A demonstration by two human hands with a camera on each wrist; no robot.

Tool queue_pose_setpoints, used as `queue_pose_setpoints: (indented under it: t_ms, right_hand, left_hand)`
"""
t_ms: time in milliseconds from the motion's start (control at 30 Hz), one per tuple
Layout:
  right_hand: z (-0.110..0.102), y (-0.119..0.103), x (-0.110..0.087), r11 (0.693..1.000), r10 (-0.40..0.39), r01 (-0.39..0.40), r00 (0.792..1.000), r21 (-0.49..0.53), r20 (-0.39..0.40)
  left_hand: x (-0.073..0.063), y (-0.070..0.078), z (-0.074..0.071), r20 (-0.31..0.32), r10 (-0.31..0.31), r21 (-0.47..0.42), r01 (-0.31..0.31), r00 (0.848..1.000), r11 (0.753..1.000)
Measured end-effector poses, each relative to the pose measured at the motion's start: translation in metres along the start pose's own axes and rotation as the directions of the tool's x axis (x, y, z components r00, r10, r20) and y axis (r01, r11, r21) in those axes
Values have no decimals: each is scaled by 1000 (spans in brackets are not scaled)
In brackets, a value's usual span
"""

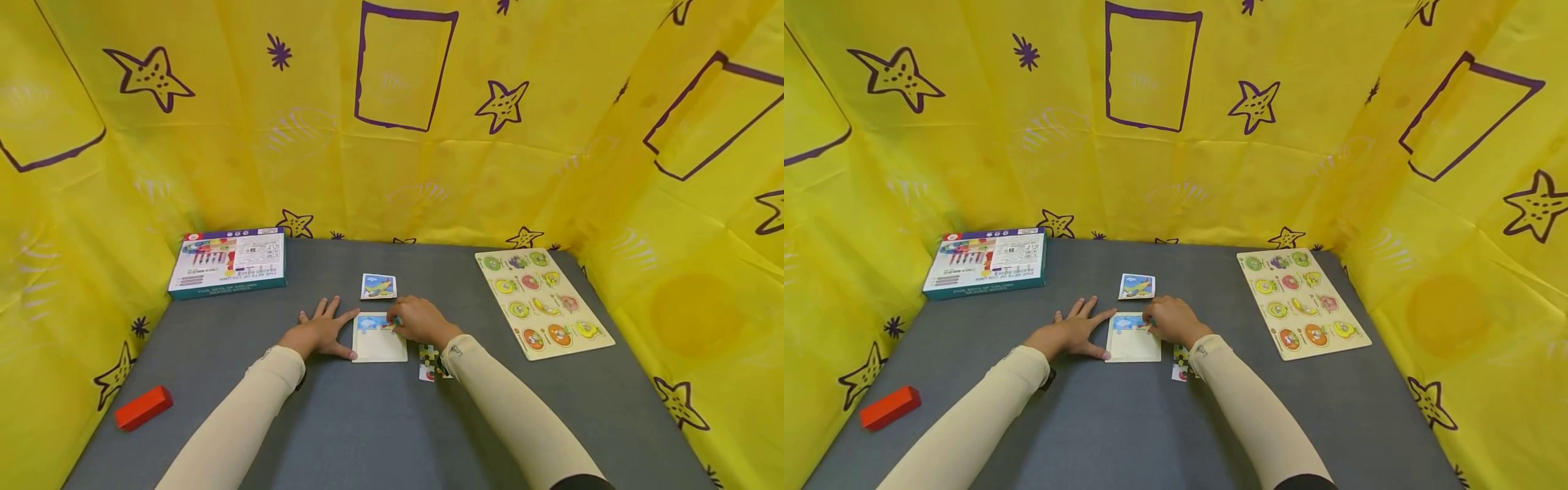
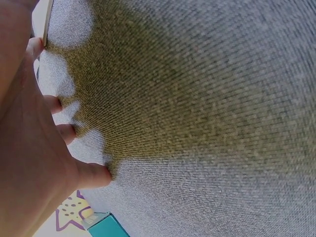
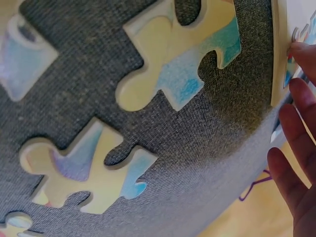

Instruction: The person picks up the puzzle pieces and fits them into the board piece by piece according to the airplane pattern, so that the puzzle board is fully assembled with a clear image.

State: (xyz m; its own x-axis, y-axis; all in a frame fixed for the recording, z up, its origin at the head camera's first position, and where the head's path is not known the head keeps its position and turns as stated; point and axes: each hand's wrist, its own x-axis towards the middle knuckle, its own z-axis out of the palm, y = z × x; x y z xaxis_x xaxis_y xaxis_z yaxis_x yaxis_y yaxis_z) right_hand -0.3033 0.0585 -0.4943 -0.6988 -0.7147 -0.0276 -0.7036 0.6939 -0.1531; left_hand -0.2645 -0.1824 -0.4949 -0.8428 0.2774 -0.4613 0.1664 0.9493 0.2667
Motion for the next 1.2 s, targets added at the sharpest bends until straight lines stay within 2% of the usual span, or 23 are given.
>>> queue_pose_setpoints:
  t_ms: [233,433,600,733,933,1200]
  right_hand:
    - [-7,8,-16,1000,25,-25,1000,-14,-3]
    - [-18,18,-28,1000,18,-18,1000,-20,-16]
    - [-22,24,-41,1000,7,-7,1000,-4,30]
    - [-21,24,-52,1000,10,-11,998,14,69]
    - [-15,22,-64,1000,-26,25,997,11,79]
    - [-7,23,-75,1000,-5,5,996,-1,91]
  left_hand:
    - [-1,3,-3,1,12,-10,-12,1000,1000]
    - [-1,-5,-14,-24,19,-4,-19,1000,1000]
    - [-1,-12,-18,-29,14,8,-13,999,1000]
    - [-2,-11,-20,-25,16,10,-16,1000,1000]
    - [2,-8,-16,0,18,9,-18,1000,1000]
    - [6,-3,-5,31,35,4,-35,999,999]
